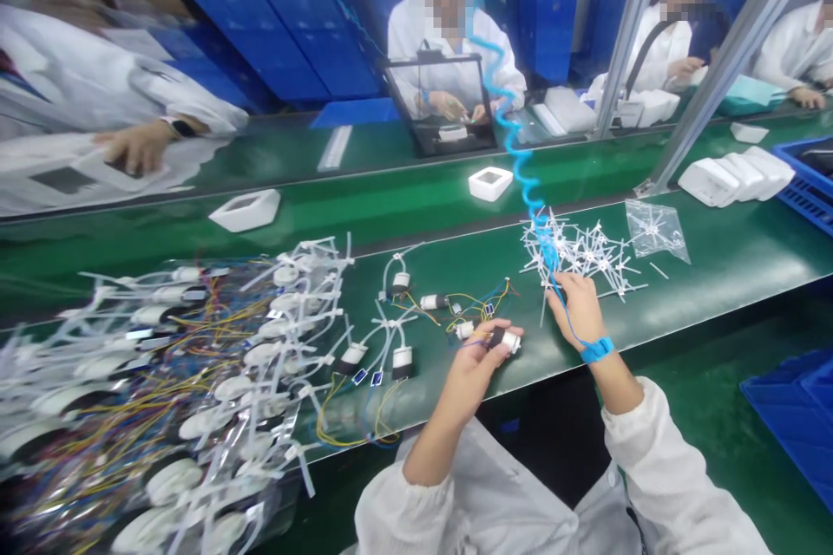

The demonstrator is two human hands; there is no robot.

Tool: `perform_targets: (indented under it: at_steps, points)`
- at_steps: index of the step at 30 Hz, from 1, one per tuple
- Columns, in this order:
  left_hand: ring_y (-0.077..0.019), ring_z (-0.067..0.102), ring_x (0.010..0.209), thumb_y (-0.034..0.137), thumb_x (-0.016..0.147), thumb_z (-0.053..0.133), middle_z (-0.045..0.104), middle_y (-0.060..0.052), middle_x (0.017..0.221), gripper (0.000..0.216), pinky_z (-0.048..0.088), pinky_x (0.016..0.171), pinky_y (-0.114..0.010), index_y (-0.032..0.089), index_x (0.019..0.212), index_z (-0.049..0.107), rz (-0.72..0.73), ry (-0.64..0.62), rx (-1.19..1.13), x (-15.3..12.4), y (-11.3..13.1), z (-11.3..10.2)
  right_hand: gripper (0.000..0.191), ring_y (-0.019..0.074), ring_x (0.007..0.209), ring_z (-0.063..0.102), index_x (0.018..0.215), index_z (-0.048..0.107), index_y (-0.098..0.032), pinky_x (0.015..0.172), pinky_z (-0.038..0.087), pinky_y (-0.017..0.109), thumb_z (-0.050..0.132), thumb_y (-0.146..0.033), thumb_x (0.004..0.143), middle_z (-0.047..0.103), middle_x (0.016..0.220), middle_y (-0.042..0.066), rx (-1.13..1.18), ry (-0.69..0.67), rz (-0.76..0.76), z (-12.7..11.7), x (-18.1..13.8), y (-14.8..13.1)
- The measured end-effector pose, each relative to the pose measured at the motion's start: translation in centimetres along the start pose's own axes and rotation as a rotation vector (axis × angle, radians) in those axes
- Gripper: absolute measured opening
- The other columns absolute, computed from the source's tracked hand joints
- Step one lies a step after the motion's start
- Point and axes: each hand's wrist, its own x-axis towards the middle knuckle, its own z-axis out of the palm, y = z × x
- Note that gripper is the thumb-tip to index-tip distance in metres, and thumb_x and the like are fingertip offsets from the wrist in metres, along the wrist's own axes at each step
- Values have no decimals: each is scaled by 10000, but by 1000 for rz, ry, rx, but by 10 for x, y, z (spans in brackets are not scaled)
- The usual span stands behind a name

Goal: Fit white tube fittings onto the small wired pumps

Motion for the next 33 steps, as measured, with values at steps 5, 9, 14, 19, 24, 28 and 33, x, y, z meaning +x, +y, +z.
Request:
perform_targets:
  at_steps: [5, 9, 14, 19, 24, 28, 33]
  points:
    - [-237, 743, 1104, 390, 930, 832, 812, -110, 1293, 336, 577, 1017, -377, 221, 1205, 743, 27, 7, -12, 2, -1, 0, 306, 368, 1151, 635, 1141, 887, -207, 1080, 487, 577, 660, -394, 1052, 718, 1178, 173, -109, 92, -6, 26, 3, 5]
    - [-242, 733, 1145, 351, 884, 869, 803, -95, 1283, 334, 572, 1022, -367, 222, 1169, 751, 35, 43, -62, 6, -5, 0, 252, 359, 1166, 635, 1016, 890, -235, 1079, 500, 573, 704, -404, 1033, 712, 1199, 154, -72, 108, -32, 22, -2, 1]
    - [-203, 729, 1004, 355, 844, 896, 808, -78, 1210, 366, 568, 947, -331, 219, 1150, 749, -2, 62, -125, 8, -7, 0, 210, 358, 1263, 695, 1021, 836, -243, 1084, 570, 559, 708, -408, 1040, 733, 1392, 166, 197, 130, -1, 5, -21, -14]
    - [-191, 708, 939, 367, 845, 878, 807, -71, 1185, 348, 553, 869, -312, 224, 1112, 708, -7, 79, -108, 6, -5, -1, 177, 306, 1161, 793, 1057, 802, -241, 852, 679, 423, 727, -401, 1044, 683, 1551, 200, 551, -22, 39, 2, -40, -31]
    - [-191, 699, 931, 375, 914, 830, 818, -72, 1155, 291, 545, 826, -304, 237, 1002, 590, 28, 0, -53, 0, 1, -1, 138, 258, 943, 804, 1006, 799, -244, 758, 656, 397, 693, -326, 1040, 770, 1448, 183, 487, -80, -41, 2, -43, -37]
    - [-216, 715, 959, 367, 987, 736, 800, -56, 1044, 172, 561, 891, -340, 234, 1027, 635, 109, -7, 158, -7, 7, 5, 192, 240, 905, 783, 1022, 843, -266, 703, 626, 375, 654, -251, 1052, 798, 1394, 147, 418, -143, -156, -2, -41, -38]
    - [-240, 746, 970, 352, 986, 724, 796, -37, 1007, 118, 563, 934, -360, 249, 1043, 733, 144, 90, 420, -11, 3, 17, 241, 260, 979, 775, 1032, 874, -272, 804, 660, 429, 641, -215, 1052, 737, 1412, 162, 361, -126, -215, -1, -40, -40]
